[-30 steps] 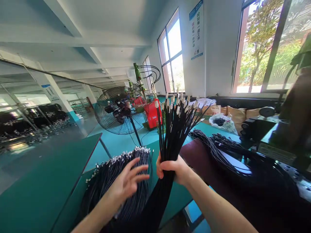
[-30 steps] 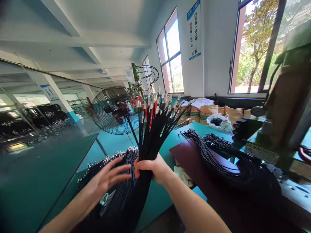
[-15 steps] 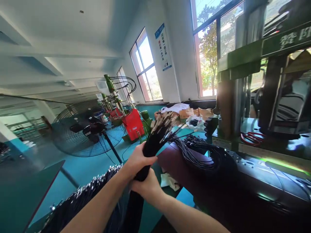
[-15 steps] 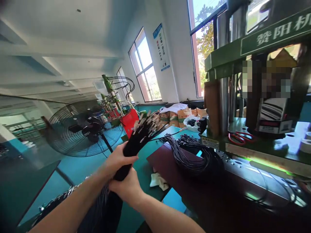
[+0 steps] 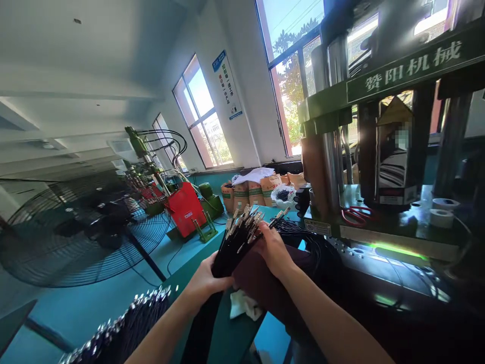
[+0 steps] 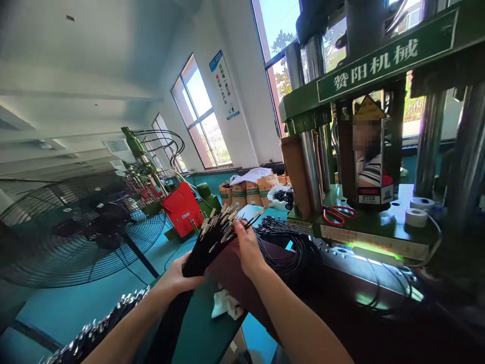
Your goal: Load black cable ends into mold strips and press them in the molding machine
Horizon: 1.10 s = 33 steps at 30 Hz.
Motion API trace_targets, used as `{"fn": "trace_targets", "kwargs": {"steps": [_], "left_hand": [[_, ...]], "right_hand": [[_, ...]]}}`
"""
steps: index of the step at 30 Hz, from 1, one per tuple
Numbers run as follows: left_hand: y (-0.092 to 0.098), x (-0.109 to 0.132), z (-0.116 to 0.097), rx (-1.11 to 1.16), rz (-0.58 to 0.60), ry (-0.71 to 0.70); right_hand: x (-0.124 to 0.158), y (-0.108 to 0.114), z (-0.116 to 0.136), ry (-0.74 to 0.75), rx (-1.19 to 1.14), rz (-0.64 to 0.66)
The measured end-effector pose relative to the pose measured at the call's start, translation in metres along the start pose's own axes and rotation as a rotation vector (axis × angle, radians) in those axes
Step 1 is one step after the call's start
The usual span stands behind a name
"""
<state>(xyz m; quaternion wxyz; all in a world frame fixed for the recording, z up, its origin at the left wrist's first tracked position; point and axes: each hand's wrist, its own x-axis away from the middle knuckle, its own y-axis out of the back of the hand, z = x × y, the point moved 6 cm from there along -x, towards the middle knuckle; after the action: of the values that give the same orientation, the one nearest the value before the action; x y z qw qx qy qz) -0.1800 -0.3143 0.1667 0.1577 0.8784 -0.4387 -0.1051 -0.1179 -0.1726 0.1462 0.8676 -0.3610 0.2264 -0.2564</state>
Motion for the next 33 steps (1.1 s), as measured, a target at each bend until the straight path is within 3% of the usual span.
{"fn": "trace_targets", "kwargs": {"steps": [5,10,15,20,22,28,30,33], "left_hand": [[0.019,0.0,0.0,0.038,-0.022,0.039],[0.042,0.0,-0.003,0.192,-0.01,0.088],[0.049,-0.001,-0.009,0.197,0.056,0.091],[0.053,-0.006,-0.009,0.059,0.023,0.085],[0.053,-0.009,-0.005,0.075,0.039,0.113],[0.036,-0.008,-0.006,0.155,0.125,0.118],[0.034,-0.009,-0.008,0.134,0.113,0.078],[0.049,-0.015,-0.006,0.094,-0.006,0.034]], "right_hand": [[-0.002,0.006,-0.015,-0.11,-0.22,-0.002],[0.01,-0.006,-0.025,-0.172,-0.406,0.039],[0.016,-0.023,-0.032,-0.205,-0.295,0.195],[0.009,-0.02,-0.025,-0.129,-0.232,0.113],[0.01,-0.021,-0.025,-0.125,-0.256,0.171],[0.028,-0.025,-0.055,-0.433,-0.125,0.435],[0.031,-0.019,-0.058,-0.446,-0.064,0.431],[0.032,-0.002,-0.048,-0.315,-0.051,0.291]]}}
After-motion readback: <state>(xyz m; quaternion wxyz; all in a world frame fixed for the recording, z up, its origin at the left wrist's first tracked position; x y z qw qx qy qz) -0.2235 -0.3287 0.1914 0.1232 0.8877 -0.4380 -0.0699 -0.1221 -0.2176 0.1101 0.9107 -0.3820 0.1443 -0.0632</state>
